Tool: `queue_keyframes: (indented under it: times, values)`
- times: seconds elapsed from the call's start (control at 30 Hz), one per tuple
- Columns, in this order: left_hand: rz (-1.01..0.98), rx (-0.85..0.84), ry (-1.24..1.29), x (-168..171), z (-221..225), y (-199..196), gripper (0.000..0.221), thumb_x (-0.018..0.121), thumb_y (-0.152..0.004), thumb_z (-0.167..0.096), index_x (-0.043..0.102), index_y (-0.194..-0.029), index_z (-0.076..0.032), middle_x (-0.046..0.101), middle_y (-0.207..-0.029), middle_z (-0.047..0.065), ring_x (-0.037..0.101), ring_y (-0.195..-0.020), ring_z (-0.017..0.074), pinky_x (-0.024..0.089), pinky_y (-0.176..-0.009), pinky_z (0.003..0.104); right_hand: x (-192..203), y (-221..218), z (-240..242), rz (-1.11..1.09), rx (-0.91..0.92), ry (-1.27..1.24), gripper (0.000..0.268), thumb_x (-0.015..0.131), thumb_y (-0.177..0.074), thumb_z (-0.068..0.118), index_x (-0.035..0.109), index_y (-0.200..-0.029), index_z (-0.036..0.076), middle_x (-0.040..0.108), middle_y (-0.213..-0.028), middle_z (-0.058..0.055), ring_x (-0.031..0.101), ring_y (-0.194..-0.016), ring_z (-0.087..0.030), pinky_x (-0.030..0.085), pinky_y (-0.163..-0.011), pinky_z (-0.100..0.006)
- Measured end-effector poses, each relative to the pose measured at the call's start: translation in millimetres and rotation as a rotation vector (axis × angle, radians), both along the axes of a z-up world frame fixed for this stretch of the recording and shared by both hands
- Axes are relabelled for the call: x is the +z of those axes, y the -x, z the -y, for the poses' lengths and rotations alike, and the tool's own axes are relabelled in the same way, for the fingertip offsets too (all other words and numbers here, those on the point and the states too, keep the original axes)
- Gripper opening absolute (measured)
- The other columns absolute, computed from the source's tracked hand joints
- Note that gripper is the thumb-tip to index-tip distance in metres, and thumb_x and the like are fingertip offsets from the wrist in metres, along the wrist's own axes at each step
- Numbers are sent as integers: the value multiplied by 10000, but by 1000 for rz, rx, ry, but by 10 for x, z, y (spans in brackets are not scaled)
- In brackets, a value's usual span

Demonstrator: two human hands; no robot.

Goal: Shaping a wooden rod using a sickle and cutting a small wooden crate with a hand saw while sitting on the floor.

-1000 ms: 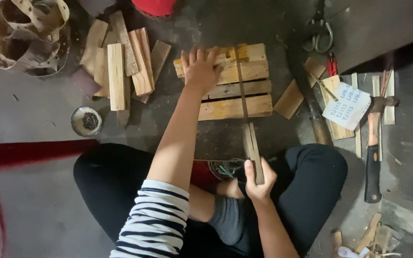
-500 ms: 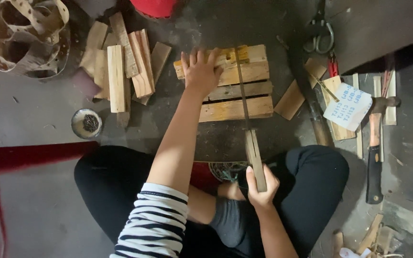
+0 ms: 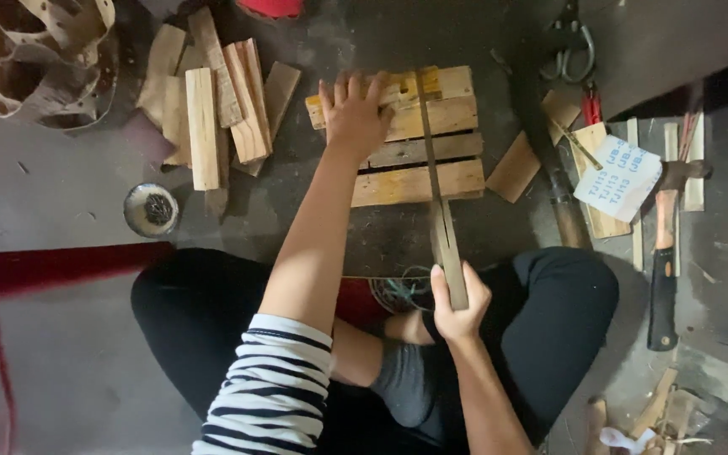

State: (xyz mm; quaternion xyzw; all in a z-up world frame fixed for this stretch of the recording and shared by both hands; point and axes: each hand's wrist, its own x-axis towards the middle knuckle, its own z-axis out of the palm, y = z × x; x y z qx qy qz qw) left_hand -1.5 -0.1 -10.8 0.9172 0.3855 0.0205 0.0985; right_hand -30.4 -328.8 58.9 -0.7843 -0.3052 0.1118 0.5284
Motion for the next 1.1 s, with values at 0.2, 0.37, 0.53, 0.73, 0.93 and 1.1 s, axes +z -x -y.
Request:
queue_keyframes:
  times: [0.2,0.37,0.53,0.73,0.93,1.1]
  values:
    - [-18,9,22,-71,-39,-33,613,492,-1007,-499,349,-1554,-261,388,-1564,112,275,-1468,381,76,-1201,636,2,61,139,39,13,-21,55,688,-898,16,661,-928,-21,602,-647,-50,442,-487,-156,411,-500,-292]
    - [16,-12,-21,-118,-21,-9,574,505,-1017,-490,371,-1533,-277,420,-1523,119,320,-1425,392,105,-1191,655,-122,-12,-4,54,20,-29,110,693,-910,33,612,-840,9,544,-604,-33,390,-473,-159,379,-478,-301]
    - [31,3,14,-64,-34,-7,565,521,-1010,-483,379,-1519,-285,439,-1507,99,288,-1447,363,88,-1198,630,-100,60,-3,79,5,-51,132,692,-900,25,595,-813,8,529,-596,-56,370,-468,-180,377,-477,-311]
    - [-8,-6,33,-12,-7,-25,572,510,-1008,-497,376,-1523,-284,437,-1492,112,297,-1452,395,88,-1189,657,-141,-52,-41,120,26,-31,172,707,-887,19,570,-784,25,527,-586,-59,384,-456,-211,378,-480,-337]
    - [77,-7,-68,-91,-62,-11,554,521,-992,-487,430,-1488,-257,480,-1443,124,362,-1392,376,118,-1183,631,-130,51,36,99,6,-22,60,701,-880,13,644,-867,0,552,-598,-33,395,-463,-165,394,-475,-298]
    - [9,45,-32,-109,-44,-46,574,430,-1038,-548,347,-1539,-279,484,-1446,127,362,-1407,375,142,-1164,643,-80,7,-94,98,14,-40,99,699,-895,29,617,-846,5,549,-594,-61,396,-452,-196,381,-473,-321]
